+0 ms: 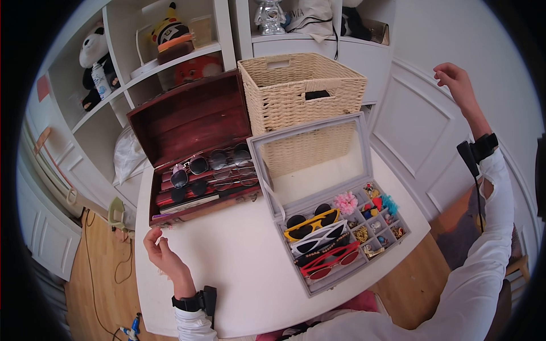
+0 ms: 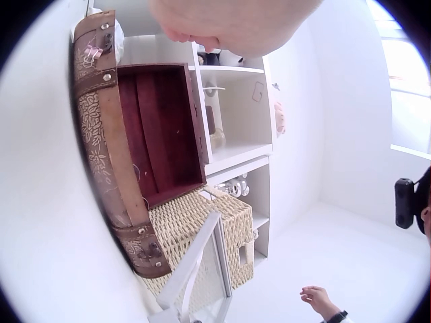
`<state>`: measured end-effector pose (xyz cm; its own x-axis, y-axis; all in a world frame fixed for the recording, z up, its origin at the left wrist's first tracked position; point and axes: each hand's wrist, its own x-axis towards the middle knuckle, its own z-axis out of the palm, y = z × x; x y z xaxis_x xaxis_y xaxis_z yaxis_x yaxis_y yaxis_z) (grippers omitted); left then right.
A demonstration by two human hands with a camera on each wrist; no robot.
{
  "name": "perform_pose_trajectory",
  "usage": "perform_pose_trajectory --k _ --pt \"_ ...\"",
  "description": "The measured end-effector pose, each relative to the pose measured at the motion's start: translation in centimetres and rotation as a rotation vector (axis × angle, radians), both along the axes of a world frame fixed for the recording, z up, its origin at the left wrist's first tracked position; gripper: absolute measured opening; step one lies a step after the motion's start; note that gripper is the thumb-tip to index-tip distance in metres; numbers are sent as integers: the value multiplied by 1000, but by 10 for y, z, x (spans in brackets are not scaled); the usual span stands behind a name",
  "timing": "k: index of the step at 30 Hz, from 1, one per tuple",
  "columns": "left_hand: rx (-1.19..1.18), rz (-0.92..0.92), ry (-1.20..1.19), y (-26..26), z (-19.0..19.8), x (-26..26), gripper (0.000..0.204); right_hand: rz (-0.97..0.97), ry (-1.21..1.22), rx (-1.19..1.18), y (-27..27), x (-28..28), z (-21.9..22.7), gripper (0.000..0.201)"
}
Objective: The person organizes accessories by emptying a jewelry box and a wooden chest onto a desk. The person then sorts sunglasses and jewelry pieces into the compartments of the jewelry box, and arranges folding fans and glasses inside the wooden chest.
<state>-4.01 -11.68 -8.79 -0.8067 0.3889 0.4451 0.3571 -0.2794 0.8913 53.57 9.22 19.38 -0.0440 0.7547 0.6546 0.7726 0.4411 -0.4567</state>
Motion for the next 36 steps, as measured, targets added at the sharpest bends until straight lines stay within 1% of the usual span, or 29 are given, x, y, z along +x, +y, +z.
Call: perform_pose_trajectory --k 3,10,13,15,18,22,28,34,36 --pt "8 -2 -7 1 -1 -1 24 38 -10 -13 -3 5 -3 19" --pt "7 -4 -29 0 -1 -1 24 25 -14 -7 -10 9 -5 19" --pt "21 -8 -34 1 -4 -3 24 3 15 3 -13 7 -6 16" --pt "26 -8 -41 1 -3 -3 24 -31 9 -4 -13 9 -7 16" --pt "26 -6 -40 1 -4 -4 23 -31 16 -1 -12 13 -8 16" --pt "6 -3 -24 0 -4 -4 24 -10 18 18 -5 21 -11 16" --pt "-3 1 -19 0 -6 -6 25 -29 24 -13 -3 21 -20 16" --pt "3 3 -22 0 -5 -7 25 5 23 -8 -2 23 -25 16" --pt "5 3 -28 0 -5 -8 25 -32 16 -5 -4 22 -24 16"
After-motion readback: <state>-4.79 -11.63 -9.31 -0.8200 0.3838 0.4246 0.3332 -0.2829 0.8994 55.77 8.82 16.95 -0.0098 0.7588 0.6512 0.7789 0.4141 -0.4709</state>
